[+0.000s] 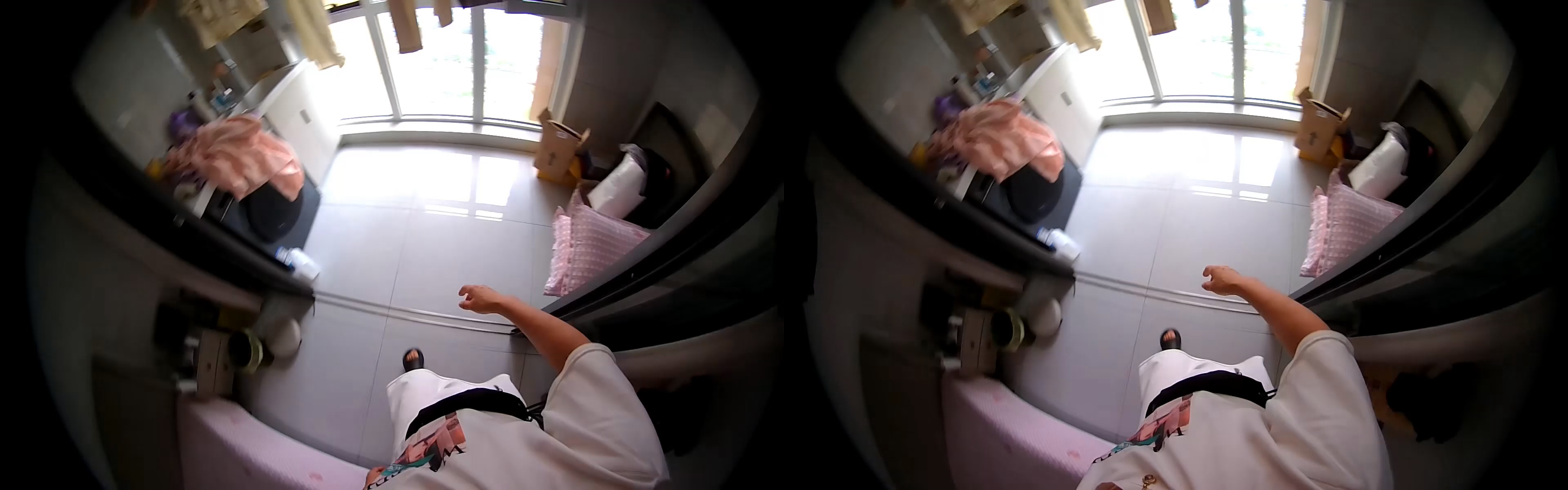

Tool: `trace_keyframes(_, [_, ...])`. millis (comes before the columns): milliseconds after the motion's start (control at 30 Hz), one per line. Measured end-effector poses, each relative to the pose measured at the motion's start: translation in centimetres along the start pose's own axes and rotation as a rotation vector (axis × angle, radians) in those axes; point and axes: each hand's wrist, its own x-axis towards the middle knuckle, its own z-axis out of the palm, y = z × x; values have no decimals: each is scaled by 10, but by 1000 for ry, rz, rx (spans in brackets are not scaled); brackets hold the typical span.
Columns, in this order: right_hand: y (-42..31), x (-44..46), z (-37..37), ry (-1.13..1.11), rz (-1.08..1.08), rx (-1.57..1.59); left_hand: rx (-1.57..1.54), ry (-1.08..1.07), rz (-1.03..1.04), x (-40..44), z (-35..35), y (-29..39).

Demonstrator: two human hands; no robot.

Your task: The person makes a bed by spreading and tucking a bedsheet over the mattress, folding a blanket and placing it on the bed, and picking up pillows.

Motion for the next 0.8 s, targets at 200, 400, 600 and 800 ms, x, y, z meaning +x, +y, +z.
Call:
trace_keyframes(200, [58, 38, -59, 349, 320, 537, 296, -107, 288, 185, -139, 102])
trace_keyframes(400, [95, 16, -107, 691, 740, 804, -310, 94, 274, 256, -293, 385])
trace_keyframes(600, [147, -6, -164, 523, 815, 493, -88, -168, 437, 283, -302, 583])
trace_keyframes(800, [257, 12, -210, 859, 921, 382, 182, -314, 585, 255, -234, 774])
